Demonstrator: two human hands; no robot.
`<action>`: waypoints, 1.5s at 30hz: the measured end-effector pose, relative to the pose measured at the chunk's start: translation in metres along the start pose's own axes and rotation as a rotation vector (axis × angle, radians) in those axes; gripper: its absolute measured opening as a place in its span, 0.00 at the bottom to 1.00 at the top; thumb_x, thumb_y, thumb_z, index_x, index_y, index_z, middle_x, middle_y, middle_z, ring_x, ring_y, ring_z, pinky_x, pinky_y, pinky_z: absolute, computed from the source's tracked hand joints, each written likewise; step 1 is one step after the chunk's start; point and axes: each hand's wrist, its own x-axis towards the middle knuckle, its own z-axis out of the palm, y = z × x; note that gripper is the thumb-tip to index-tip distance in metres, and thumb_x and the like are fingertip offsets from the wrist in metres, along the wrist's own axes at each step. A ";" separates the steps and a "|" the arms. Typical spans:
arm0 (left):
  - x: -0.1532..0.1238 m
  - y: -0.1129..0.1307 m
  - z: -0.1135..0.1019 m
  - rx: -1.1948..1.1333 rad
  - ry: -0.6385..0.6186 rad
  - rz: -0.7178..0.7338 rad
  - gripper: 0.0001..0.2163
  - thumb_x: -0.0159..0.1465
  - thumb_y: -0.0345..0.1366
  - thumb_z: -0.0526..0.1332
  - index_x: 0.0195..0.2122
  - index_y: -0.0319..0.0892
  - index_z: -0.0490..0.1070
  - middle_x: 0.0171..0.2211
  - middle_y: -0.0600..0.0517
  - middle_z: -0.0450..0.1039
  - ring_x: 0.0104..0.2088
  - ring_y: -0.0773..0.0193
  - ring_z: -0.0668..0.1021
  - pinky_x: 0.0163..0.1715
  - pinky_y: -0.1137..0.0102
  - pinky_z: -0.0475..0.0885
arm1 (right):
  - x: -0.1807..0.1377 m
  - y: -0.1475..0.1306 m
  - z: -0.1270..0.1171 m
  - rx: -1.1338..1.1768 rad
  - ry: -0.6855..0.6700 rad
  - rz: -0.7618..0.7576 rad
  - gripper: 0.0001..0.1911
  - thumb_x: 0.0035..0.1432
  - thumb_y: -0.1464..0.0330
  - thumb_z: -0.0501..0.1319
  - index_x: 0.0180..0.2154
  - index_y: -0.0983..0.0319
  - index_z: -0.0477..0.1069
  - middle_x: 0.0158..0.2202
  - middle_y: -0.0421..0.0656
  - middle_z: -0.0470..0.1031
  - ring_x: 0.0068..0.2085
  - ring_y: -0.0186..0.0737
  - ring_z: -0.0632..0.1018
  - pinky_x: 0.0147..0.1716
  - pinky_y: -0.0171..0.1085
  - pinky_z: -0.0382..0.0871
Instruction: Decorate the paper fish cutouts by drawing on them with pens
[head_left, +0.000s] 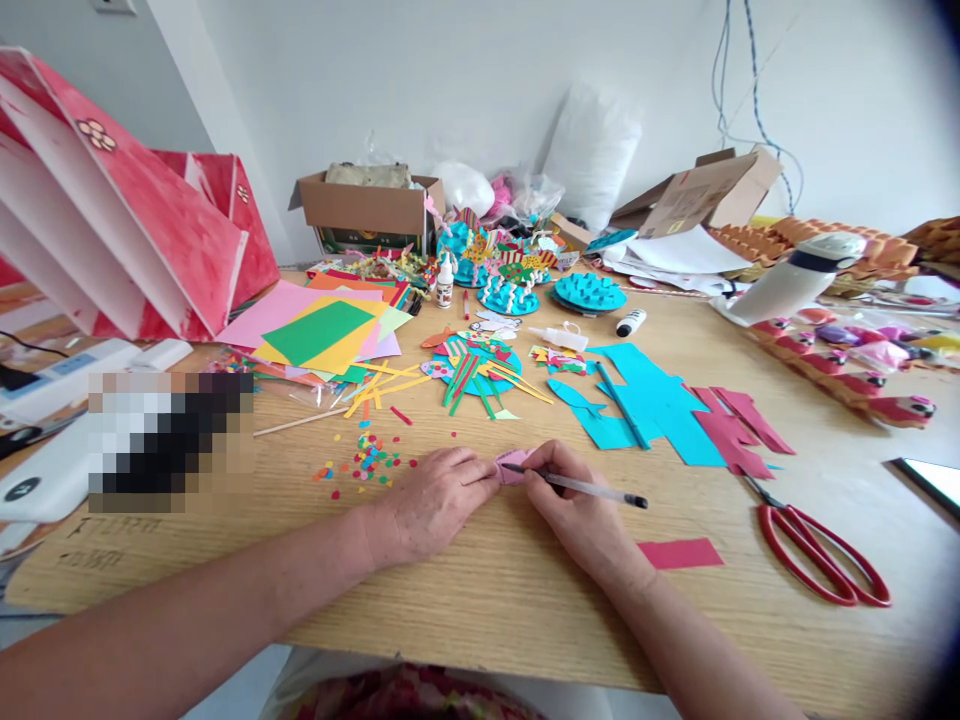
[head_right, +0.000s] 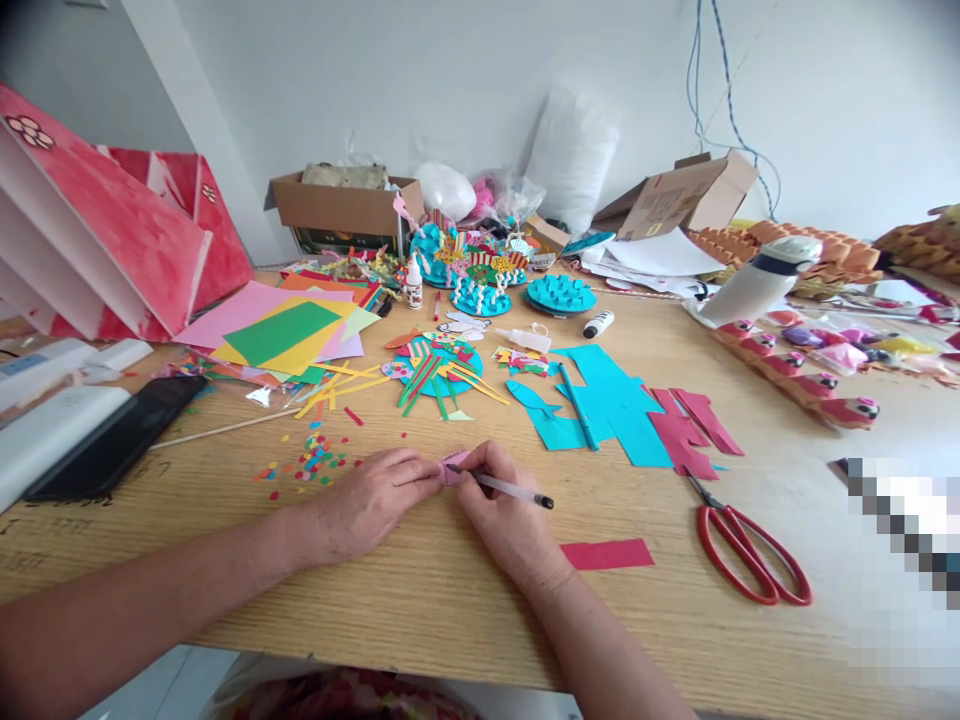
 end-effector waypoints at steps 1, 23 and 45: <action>0.000 0.000 0.000 0.000 0.001 0.002 0.21 0.63 0.24 0.53 0.58 0.37 0.59 0.49 0.47 0.68 0.47 0.59 0.69 0.49 0.64 0.67 | 0.000 0.000 0.000 0.000 0.001 -0.001 0.02 0.48 0.70 0.54 0.25 0.59 0.64 0.26 0.39 0.75 0.26 0.36 0.74 0.23 0.32 0.63; 0.002 -0.001 0.001 0.031 -0.031 0.019 0.17 0.65 0.26 0.50 0.55 0.34 0.62 0.48 0.46 0.69 0.46 0.59 0.69 0.49 0.65 0.66 | -0.001 0.004 -0.001 -0.125 0.044 -0.052 0.03 0.48 0.70 0.54 0.24 0.59 0.63 0.22 0.39 0.72 0.23 0.35 0.70 0.22 0.32 0.61; 0.002 0.000 -0.001 0.017 -0.051 -0.003 0.17 0.64 0.24 0.53 0.55 0.35 0.62 0.49 0.46 0.68 0.48 0.59 0.68 0.51 0.64 0.65 | -0.003 0.004 -0.002 -0.069 0.018 0.001 0.02 0.48 0.70 0.54 0.25 0.59 0.62 0.21 0.37 0.68 0.22 0.33 0.66 0.22 0.32 0.59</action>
